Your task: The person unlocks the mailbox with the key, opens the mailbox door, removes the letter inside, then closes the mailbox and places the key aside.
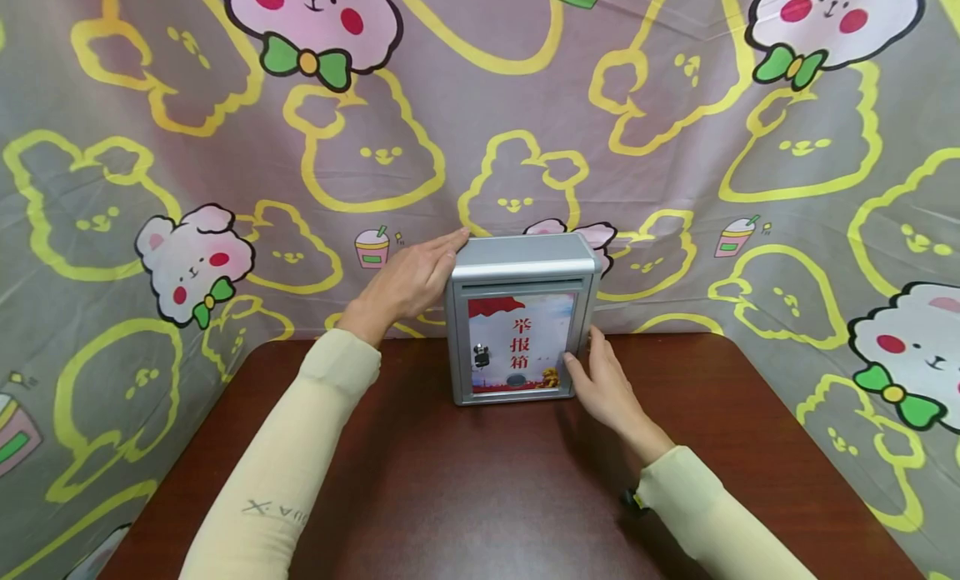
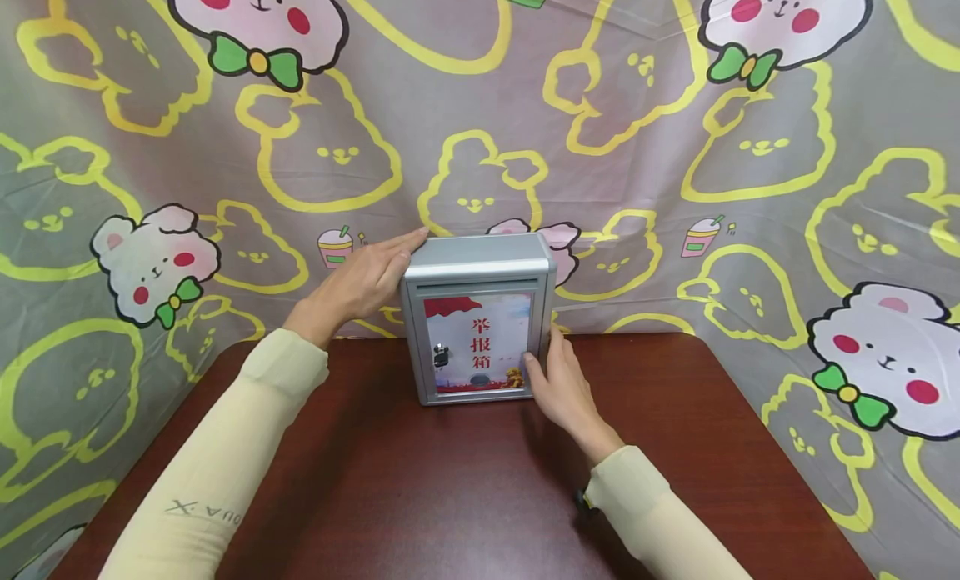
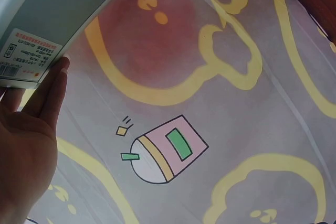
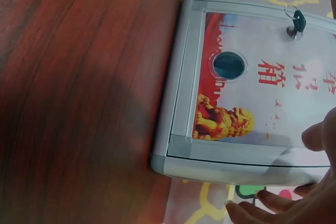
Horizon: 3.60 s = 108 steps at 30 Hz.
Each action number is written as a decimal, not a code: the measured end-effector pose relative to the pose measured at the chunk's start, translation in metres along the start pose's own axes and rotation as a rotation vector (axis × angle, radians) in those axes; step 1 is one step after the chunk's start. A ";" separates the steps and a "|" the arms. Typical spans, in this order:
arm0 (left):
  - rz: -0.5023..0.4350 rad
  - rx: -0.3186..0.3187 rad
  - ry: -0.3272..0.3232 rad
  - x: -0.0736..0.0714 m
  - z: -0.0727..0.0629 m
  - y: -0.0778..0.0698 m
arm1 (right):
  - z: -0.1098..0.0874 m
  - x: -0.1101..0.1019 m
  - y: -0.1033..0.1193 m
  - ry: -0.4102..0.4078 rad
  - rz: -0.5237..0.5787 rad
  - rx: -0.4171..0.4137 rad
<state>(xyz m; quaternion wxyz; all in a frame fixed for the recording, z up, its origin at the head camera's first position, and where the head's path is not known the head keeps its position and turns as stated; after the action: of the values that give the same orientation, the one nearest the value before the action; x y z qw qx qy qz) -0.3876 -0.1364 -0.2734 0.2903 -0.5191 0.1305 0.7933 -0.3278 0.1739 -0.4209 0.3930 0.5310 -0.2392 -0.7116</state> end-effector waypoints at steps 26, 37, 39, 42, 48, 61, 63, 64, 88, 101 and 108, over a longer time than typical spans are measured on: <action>-0.013 -0.002 0.000 0.001 0.001 0.000 | -0.024 -0.007 0.049 -0.178 -0.492 -0.339; -0.022 -0.014 0.004 0.001 0.000 0.000 | -0.018 0.014 0.067 -0.077 -0.528 -0.481; -0.024 -0.016 0.007 0.001 0.000 0.000 | -0.016 0.020 0.071 -0.051 -0.529 -0.534; -0.023 -0.018 0.005 0.001 0.000 0.000 | -0.013 0.029 0.078 -0.030 -0.531 -0.600; -0.025 -0.017 -0.005 0.001 -0.001 -0.002 | -0.008 0.044 0.087 -0.021 -0.560 -0.678; -0.024 -0.001 -0.024 0.000 0.001 -0.002 | -0.002 0.062 0.096 -0.013 -0.586 -0.713; -0.023 -0.002 -0.025 -0.001 0.001 -0.002 | -0.001 0.064 0.097 -0.017 -0.595 -0.707; -0.023 -0.004 -0.024 -0.001 0.001 -0.002 | -0.001 0.065 0.096 -0.020 -0.599 -0.704; -0.038 -0.021 -0.006 0.002 -0.002 -0.003 | 0.002 0.080 0.095 -0.068 -0.605 -0.666; -0.048 -0.010 -0.028 0.004 -0.002 -0.001 | 0.000 0.082 0.100 -0.057 -0.555 -0.657; -0.057 -0.006 -0.033 0.004 -0.002 -0.001 | -0.001 0.083 0.101 -0.066 -0.578 -0.659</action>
<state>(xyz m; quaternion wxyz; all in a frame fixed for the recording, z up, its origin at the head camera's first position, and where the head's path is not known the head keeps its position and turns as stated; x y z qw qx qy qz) -0.3863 -0.1351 -0.2781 0.3134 -0.5100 0.1085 0.7936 -0.3063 0.0480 -0.3920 0.3184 0.3996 0.1464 -0.8471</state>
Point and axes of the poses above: each hand's wrist, its own z-axis towards the middle knuckle, its own x-axis out of the palm, y = z × x, the point moved 2 cm from there along z, towards the middle knuckle, and after that the axes turned 7 degrees about z, right-handed, at the moved point
